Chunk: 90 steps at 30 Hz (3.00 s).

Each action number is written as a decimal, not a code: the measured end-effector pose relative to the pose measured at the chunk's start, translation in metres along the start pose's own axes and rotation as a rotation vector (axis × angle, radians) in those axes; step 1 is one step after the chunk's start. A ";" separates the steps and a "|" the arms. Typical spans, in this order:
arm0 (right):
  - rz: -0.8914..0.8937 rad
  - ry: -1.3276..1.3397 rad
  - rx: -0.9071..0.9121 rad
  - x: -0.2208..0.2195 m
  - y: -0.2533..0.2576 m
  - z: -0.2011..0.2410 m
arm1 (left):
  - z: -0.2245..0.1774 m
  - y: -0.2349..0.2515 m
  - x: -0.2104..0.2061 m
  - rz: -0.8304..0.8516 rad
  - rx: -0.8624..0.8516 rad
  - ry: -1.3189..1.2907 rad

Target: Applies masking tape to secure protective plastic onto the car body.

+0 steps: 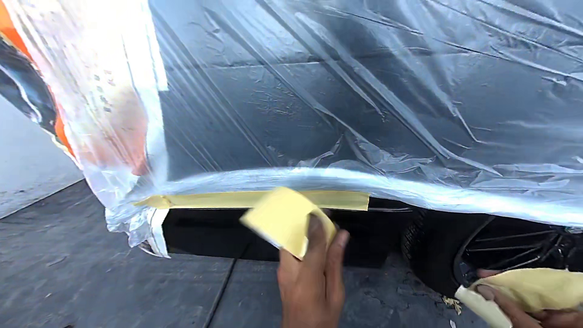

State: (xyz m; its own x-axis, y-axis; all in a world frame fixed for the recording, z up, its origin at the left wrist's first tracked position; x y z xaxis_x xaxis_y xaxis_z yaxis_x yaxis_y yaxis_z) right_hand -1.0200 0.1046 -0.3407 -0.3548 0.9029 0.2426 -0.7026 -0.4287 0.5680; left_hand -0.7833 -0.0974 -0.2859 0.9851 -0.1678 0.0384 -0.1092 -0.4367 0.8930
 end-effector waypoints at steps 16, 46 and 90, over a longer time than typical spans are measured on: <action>0.038 0.152 -0.017 -0.034 -0.025 -0.013 | 0.040 0.037 -0.051 0.130 -0.427 0.533; -0.304 0.093 0.155 -0.065 0.027 0.030 | 0.016 0.003 -0.032 0.103 -0.182 0.462; -0.123 -0.400 0.223 -0.077 0.081 0.019 | 0.040 0.033 -0.022 -0.029 -0.130 0.668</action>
State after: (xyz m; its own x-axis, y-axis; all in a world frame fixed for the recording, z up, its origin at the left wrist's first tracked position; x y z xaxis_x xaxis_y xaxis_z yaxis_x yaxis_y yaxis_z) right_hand -1.0376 0.0014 -0.2981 0.0185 0.9064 0.4221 -0.5596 -0.3404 0.7556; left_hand -0.8142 -0.1432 -0.2748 0.8626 0.4427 0.2448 -0.1054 -0.3160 0.9429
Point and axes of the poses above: each hand's wrist, its own y-axis towards the middle knuckle, its own x-axis out of the back of the hand, z = x × y, the point moved 8 cm from there along y, towards the middle knuckle, and after that the axes turned 13 degrees about -y, right-handed, at the moved point
